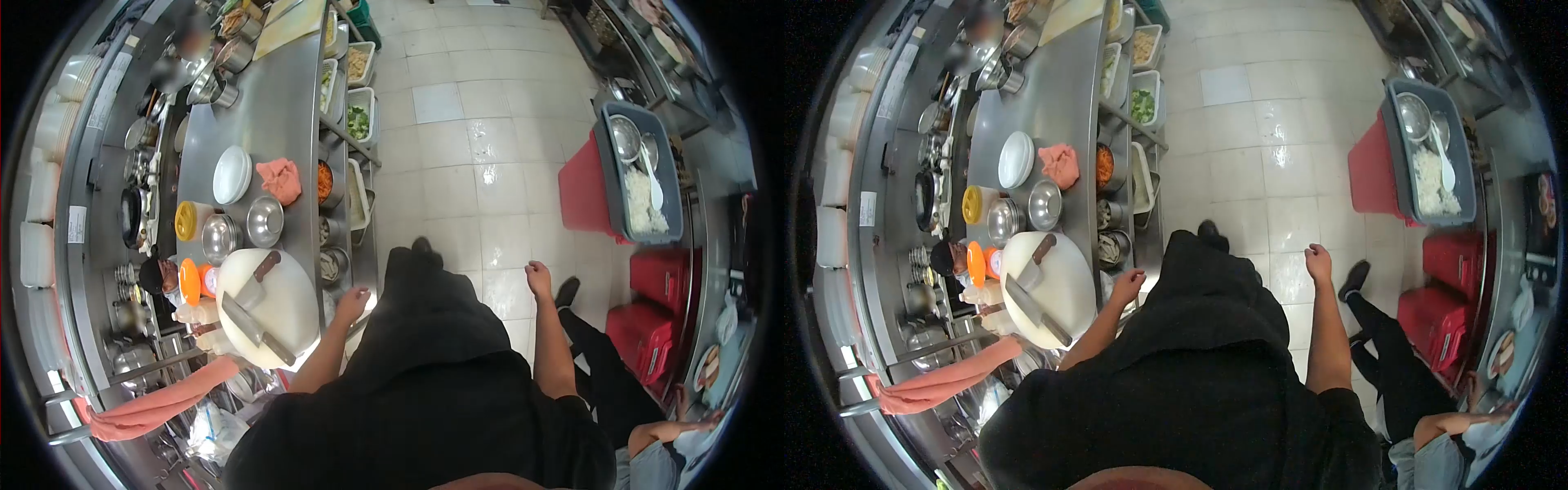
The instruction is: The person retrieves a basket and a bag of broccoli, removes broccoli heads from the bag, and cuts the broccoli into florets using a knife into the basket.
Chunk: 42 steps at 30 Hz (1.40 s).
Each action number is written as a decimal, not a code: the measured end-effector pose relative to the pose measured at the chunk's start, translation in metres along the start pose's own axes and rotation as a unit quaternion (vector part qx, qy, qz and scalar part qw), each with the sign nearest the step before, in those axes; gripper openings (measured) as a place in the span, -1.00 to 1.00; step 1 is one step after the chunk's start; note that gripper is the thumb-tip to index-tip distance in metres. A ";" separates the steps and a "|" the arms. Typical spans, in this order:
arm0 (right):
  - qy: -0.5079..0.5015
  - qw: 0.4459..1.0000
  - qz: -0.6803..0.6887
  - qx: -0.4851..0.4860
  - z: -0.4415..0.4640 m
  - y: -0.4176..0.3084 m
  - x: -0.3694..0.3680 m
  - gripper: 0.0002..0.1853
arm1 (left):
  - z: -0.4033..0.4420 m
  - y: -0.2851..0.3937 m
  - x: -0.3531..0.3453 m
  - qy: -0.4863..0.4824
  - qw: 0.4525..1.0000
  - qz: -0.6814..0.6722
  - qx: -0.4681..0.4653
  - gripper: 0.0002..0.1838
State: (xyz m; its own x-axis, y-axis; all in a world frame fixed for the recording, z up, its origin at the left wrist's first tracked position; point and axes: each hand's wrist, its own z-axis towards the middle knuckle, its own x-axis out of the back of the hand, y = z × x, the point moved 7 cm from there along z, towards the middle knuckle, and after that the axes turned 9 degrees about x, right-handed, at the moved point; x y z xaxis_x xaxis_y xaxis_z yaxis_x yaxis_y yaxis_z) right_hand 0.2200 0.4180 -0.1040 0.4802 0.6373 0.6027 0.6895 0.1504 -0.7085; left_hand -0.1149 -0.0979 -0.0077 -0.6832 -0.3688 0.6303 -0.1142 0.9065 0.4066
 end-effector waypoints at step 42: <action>-0.433 0.851 0.217 -0.202 0.657 -0.399 -0.483 -0.20 | 0.521 0.471 0.378 0.339 0.912 0.181 -0.141 -0.10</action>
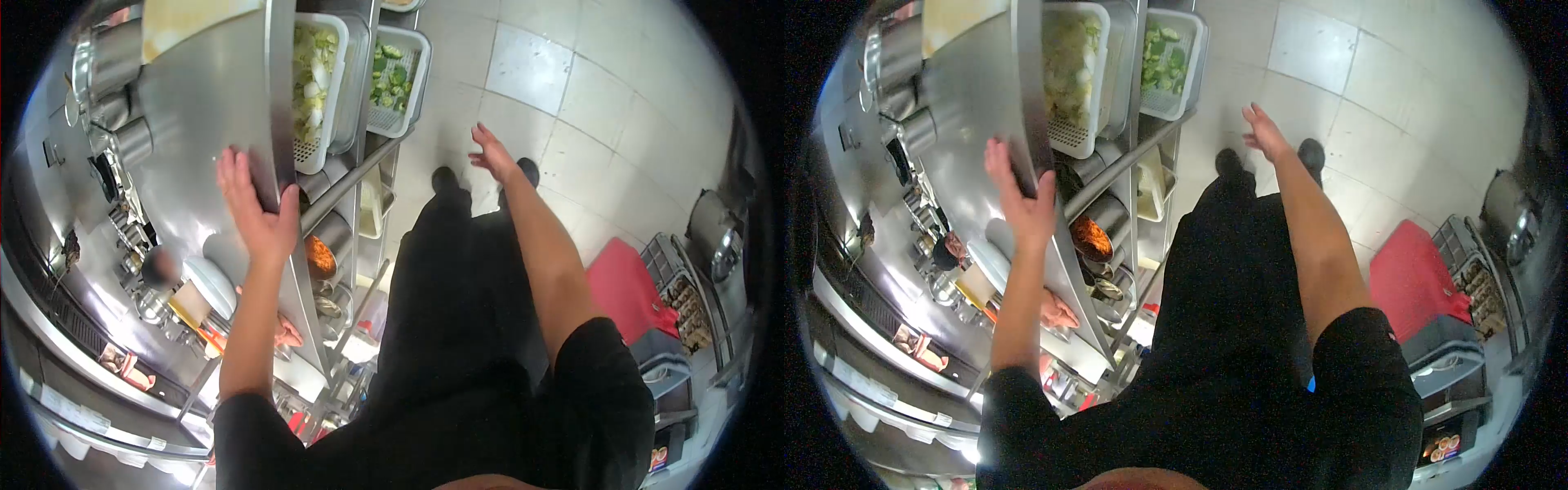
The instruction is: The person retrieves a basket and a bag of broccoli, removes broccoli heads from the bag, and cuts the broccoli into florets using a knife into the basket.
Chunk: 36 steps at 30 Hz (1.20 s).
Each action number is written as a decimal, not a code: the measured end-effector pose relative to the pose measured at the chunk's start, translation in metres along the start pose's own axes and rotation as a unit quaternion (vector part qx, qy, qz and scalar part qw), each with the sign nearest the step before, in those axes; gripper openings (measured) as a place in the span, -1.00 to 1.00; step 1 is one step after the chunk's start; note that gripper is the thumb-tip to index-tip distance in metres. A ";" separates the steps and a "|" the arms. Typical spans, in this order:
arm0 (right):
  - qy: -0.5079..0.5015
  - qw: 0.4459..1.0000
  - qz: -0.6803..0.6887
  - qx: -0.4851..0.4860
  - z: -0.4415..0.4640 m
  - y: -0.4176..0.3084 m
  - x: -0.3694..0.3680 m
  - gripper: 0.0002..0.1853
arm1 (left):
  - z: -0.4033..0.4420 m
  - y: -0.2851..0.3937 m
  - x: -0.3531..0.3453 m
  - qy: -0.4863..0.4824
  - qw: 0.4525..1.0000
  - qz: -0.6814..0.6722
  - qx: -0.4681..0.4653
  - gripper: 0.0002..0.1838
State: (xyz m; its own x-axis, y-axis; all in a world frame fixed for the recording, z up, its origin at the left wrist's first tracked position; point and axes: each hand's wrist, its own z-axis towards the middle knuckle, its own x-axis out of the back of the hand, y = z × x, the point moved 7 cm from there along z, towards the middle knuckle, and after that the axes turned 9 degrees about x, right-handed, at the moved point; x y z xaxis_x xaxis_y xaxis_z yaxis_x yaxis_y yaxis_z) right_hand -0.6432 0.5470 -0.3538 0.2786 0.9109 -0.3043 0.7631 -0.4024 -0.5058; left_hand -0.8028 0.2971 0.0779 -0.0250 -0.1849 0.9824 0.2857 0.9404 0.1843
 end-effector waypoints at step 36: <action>0.074 0.996 0.055 0.011 0.225 0.133 0.072 -0.67 | -0.034 0.053 -0.038 -0.100 0.974 0.042 -0.199 -0.45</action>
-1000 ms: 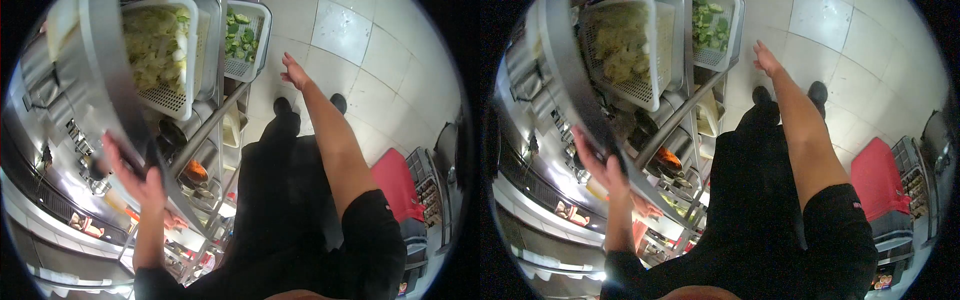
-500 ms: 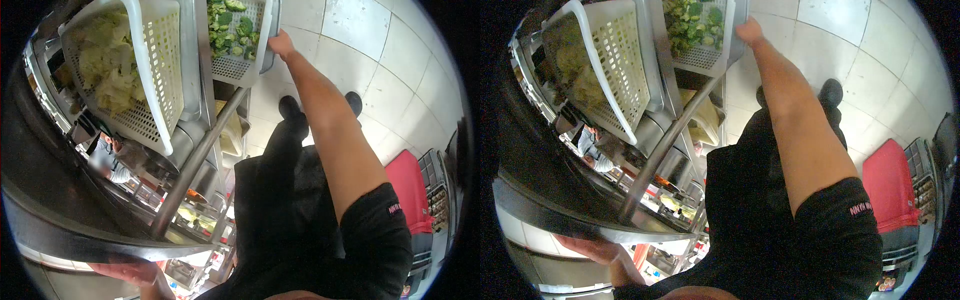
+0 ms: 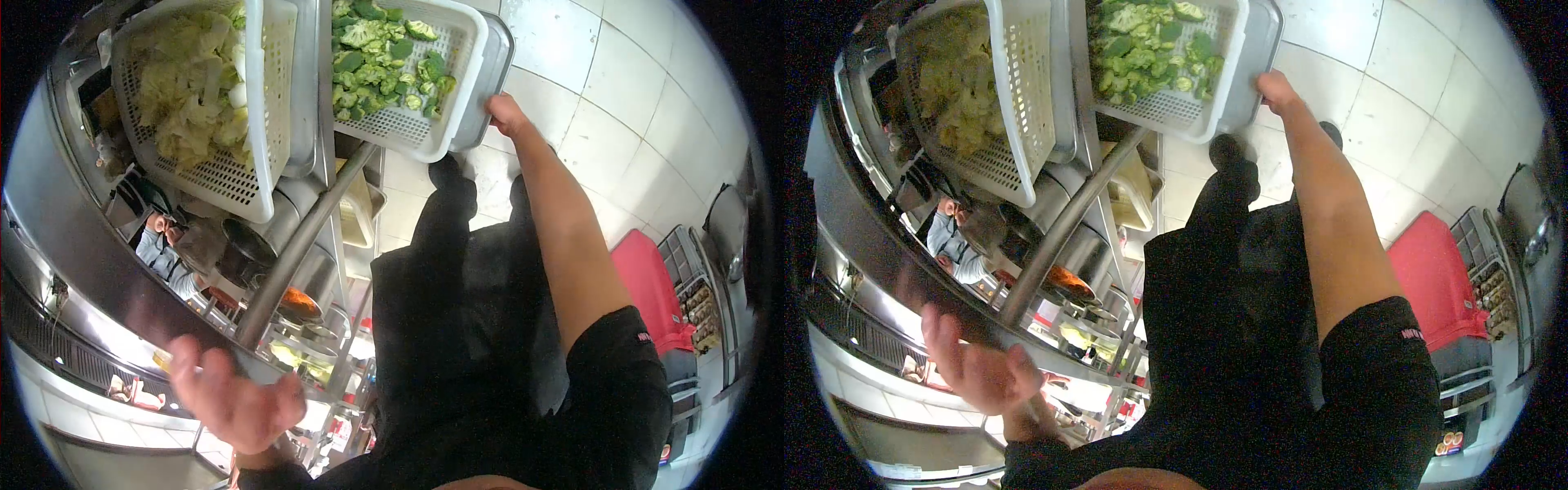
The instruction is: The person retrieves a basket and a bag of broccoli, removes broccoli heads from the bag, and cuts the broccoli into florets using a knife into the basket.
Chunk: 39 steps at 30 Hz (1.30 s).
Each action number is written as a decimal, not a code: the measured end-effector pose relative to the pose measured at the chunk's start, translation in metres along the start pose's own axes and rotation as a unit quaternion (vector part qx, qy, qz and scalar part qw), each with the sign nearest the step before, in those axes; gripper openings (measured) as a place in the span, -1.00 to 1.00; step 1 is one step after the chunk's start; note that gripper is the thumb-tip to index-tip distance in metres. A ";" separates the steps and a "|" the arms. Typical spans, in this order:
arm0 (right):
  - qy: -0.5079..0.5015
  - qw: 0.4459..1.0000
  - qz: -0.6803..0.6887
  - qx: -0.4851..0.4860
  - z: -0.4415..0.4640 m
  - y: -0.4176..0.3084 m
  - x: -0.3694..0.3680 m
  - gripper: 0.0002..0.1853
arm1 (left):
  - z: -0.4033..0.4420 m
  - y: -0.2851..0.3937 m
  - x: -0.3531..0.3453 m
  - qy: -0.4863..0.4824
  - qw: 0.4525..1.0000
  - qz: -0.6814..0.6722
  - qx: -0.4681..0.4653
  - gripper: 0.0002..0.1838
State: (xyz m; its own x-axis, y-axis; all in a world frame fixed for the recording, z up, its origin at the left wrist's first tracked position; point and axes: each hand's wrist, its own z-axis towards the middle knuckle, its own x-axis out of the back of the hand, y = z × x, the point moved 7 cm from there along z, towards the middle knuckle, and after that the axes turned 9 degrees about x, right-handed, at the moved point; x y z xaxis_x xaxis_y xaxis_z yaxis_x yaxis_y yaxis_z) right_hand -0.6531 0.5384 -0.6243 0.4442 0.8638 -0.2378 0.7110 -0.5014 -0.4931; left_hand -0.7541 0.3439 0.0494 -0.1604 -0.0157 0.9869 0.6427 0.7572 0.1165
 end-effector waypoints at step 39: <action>-0.032 0.912 0.394 0.109 -0.512 -0.031 0.158 -0.63 | -0.063 0.328 -0.106 -0.261 0.871 -0.417 0.007 -0.49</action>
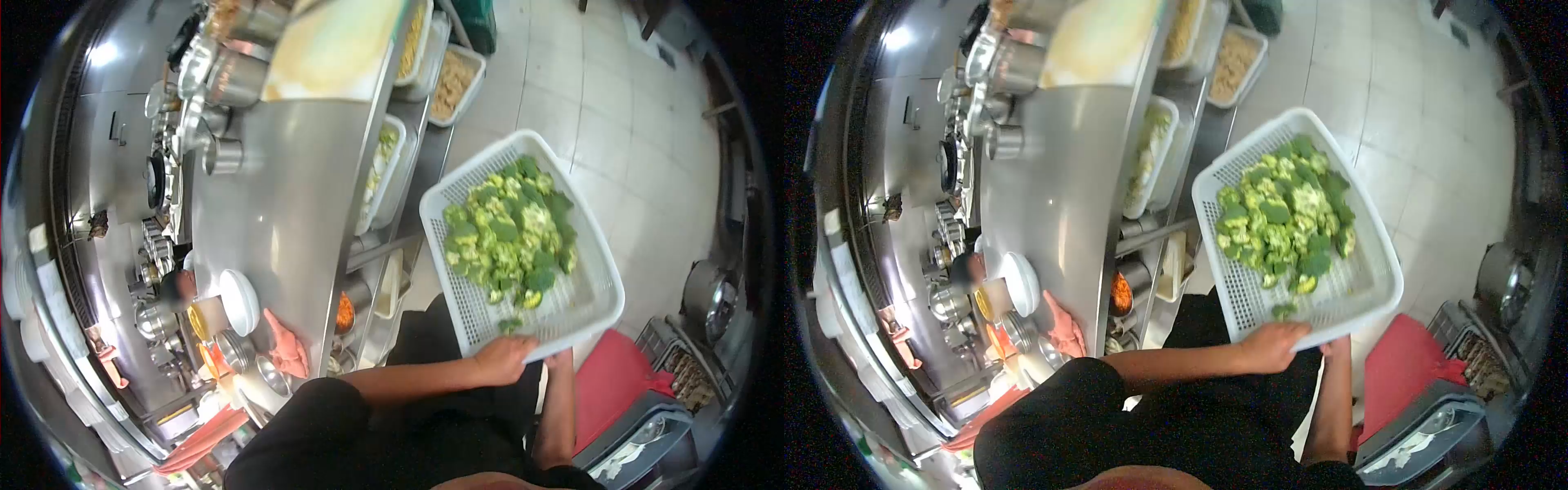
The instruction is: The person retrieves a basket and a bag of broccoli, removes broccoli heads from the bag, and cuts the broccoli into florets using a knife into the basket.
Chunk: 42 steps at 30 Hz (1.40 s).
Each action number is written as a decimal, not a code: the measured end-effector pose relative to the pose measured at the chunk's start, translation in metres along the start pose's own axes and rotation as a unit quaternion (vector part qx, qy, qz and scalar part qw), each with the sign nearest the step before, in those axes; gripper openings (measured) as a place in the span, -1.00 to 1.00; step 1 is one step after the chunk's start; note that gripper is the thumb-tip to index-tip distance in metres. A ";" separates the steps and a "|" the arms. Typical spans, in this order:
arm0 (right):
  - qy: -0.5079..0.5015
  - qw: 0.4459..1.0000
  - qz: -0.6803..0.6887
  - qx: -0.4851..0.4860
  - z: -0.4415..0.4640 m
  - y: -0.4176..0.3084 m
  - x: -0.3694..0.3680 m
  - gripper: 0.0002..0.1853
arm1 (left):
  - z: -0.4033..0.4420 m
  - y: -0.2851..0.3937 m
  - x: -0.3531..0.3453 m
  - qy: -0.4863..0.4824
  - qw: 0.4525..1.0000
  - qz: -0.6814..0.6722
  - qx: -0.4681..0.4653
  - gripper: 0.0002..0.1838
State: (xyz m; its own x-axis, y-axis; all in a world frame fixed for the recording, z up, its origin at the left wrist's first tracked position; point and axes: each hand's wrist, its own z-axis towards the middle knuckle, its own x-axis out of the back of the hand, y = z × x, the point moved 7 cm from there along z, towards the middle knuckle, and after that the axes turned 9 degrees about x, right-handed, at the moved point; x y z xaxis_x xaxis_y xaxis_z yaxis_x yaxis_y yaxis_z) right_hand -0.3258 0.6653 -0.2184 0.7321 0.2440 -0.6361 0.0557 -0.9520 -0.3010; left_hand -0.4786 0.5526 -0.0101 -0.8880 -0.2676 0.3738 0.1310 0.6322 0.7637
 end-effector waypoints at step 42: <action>-0.314 0.879 -0.334 -0.129 0.220 -0.058 -0.625 -0.53 | 0.043 0.086 0.485 0.358 0.922 0.083 0.126 -0.71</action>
State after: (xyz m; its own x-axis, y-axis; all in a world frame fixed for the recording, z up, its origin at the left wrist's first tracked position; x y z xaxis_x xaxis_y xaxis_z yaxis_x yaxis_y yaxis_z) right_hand -0.9362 0.6091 0.0402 -0.0371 0.7415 -0.6699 0.5426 -0.5480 -0.6366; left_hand -0.9168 0.5090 0.2144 -0.3357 -0.5061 0.7945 0.0515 0.8323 0.5520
